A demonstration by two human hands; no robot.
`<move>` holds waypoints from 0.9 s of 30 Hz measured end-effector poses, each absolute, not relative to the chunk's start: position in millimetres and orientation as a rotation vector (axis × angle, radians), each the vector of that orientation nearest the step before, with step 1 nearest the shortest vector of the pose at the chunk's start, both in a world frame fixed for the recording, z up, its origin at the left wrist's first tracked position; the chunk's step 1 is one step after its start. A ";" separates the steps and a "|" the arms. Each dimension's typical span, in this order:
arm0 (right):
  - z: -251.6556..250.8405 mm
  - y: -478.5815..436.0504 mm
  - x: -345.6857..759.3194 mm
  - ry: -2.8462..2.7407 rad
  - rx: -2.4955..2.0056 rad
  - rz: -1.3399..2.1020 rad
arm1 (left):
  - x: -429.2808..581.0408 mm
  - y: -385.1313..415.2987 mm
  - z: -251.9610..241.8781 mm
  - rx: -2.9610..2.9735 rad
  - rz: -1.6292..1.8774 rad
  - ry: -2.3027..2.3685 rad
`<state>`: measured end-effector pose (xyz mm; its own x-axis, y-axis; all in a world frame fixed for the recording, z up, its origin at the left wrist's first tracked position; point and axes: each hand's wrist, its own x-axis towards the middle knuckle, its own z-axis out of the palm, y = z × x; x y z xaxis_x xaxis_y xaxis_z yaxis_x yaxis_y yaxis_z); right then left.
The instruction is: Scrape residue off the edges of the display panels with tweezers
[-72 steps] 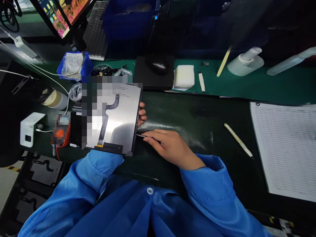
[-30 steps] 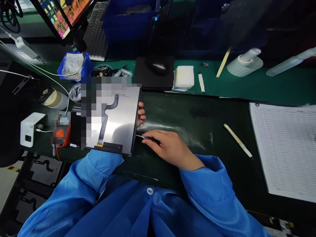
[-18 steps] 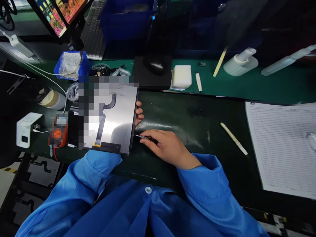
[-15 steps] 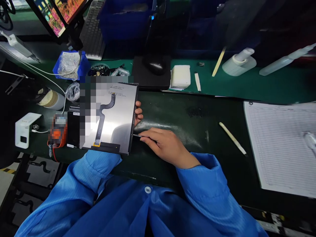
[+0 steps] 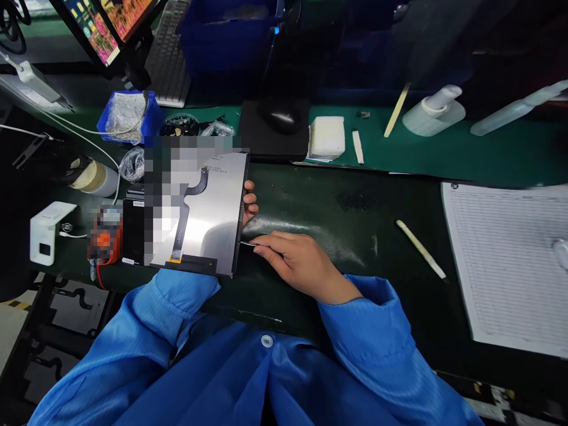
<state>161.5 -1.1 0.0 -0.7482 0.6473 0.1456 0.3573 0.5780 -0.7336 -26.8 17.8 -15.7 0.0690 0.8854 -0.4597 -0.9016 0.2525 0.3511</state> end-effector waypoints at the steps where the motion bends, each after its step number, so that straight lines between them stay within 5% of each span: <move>1: 0.4 -1.5 161.4 -2.405 -0.836 1.014 | -26.7 17.9 -15.4 -0.035 1.341 0.673; 27: -0.1 -2.7 161.3 -2.384 -0.880 1.068 | -27.6 17.9 -21.8 0.024 1.391 0.618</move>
<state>161.3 -2.7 -0.1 -0.7301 0.6778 0.0865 0.3867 0.5142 -0.7655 -27.6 17.9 -21.8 0.0487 0.9188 -0.3917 -0.9065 0.2053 0.3690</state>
